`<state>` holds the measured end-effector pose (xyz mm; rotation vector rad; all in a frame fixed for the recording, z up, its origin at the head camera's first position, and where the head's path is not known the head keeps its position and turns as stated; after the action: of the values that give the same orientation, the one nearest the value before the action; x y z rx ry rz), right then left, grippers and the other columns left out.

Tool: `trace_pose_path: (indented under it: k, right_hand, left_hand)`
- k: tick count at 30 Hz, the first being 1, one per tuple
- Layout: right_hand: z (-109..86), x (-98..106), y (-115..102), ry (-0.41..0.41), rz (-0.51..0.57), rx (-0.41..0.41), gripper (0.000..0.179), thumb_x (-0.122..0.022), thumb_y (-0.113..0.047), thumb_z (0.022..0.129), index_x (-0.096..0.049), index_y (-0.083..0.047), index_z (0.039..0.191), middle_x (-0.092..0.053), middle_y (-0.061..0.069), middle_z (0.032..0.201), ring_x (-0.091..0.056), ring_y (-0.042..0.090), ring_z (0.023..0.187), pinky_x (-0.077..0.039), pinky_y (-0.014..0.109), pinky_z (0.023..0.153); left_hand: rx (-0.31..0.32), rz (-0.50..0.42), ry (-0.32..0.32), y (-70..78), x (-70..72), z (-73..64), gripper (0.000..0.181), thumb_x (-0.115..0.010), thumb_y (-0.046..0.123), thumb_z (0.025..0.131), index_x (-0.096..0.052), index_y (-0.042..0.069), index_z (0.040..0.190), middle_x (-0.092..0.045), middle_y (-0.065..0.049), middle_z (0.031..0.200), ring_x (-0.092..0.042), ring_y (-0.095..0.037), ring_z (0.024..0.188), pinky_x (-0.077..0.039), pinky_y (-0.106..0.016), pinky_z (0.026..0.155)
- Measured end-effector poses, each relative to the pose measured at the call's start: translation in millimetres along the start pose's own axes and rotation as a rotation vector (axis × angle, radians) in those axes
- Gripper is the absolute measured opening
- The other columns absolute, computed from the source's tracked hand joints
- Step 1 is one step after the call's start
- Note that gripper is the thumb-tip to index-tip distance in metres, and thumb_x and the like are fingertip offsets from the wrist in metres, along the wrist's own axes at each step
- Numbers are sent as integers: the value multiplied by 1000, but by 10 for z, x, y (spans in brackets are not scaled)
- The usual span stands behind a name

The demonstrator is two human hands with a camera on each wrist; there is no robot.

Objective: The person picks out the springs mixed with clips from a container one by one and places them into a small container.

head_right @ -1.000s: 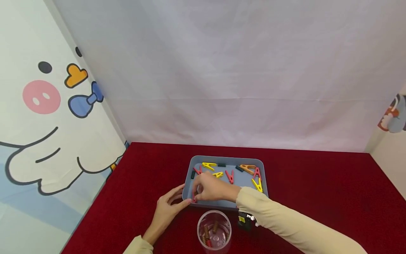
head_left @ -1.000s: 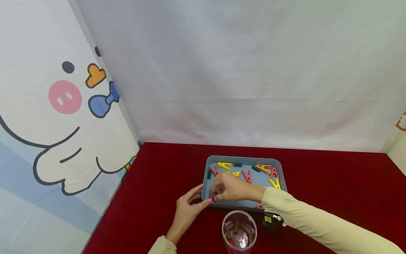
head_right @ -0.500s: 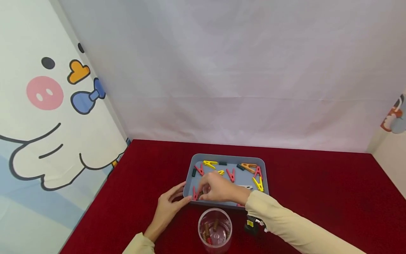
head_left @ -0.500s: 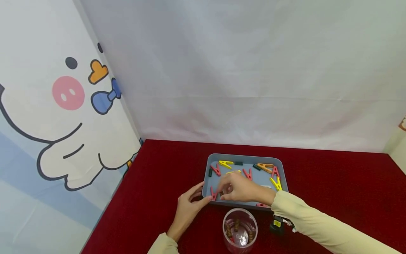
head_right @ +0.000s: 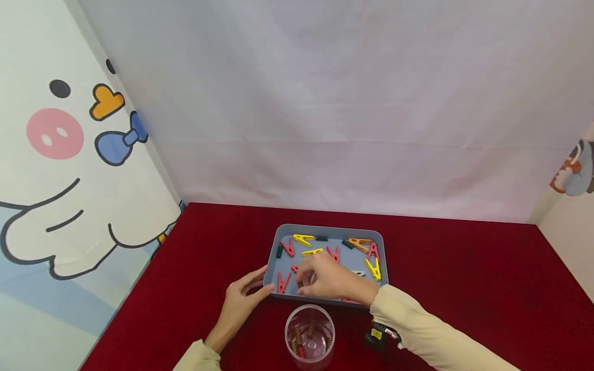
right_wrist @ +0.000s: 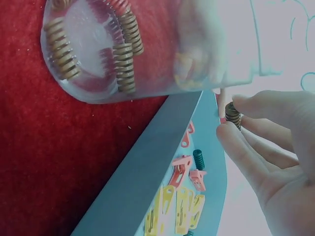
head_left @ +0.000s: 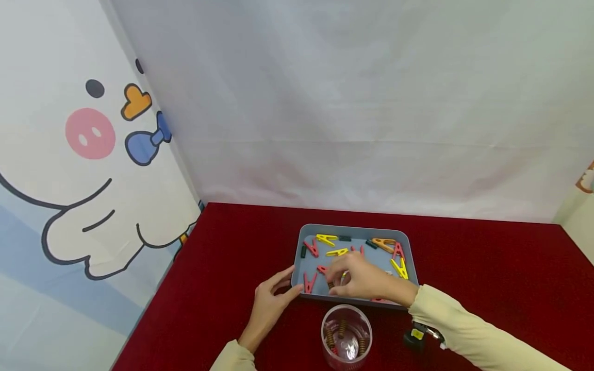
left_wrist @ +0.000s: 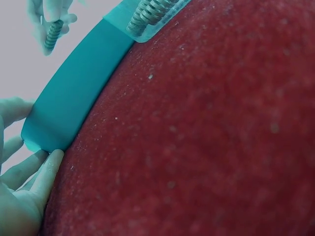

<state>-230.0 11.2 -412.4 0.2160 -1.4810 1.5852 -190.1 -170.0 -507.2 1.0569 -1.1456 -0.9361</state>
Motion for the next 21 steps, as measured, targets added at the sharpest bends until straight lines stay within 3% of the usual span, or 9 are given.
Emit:
trace_pose_path:
  k: [7, 12, 14, 19, 21]
  right_hand:
    - [-76, 75, 27, 6, 38, -72, 11, -76, -5, 78, -73, -6, 89, -66, 1, 90, -59, 2, 70, -53, 24, 62]
    - [-122, 114, 22, 21, 67, -87, 13, -76, -4, 78, -73, -9, 89, -67, 7, 94, -60, 4, 71, -54, 27, 63]
    - [-144, 124, 20, 29, 77, -94, 12, -76, -4, 78, -73, -9, 89, -67, 9, 96, -61, 5, 72, -54, 27, 63]
    - [-198, 156, -13, 52, 117, -105, 12, -76, -5, 79, -73, -9, 90, -67, 10, 96, -62, 6, 73, -54, 27, 64]
    - [-214, 168, -29, 61, 122, -100, 12, -76, -6, 79, -73, -10, 90, -67, 9, 95, -62, 6, 73, -54, 27, 64]
  left_hand:
    - [2, -3, 6, 30, 12, -13, 51, -77, 29, 80, -62, 20, 128, -61, -1, 124, -59, -17, 105, -49, -25, 80]
    - [1, -6, -9, 272, 28, -83, 51, -76, 21, 81, -61, 10, 128, -60, -10, 126, -58, -28, 107, -49, -25, 80]
    - [8, -9, -14, 282, 25, -81, 50, -76, 17, 82, -60, 8, 129, -59, -12, 127, -57, -31, 109, -49, -28, 81]
    - [-18, -12, -2, 41, 1, -9, 51, -77, 24, 81, -61, 15, 129, -59, -6, 127, -58, -24, 108, -49, -28, 82]
    - [-12, -8, 2, 23, 0, -4, 52, -77, 26, 80, -61, 18, 129, -59, -4, 127, -59, -21, 107, -48, -26, 82]
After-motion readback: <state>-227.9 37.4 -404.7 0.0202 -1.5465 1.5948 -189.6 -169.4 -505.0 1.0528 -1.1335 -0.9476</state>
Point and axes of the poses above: each hand's wrist, its own z-axis towards the middle knuckle, its own x-axis out of the back of the hand, y = z × x, the point moved 7 cm from there along z, towards the middle knuckle
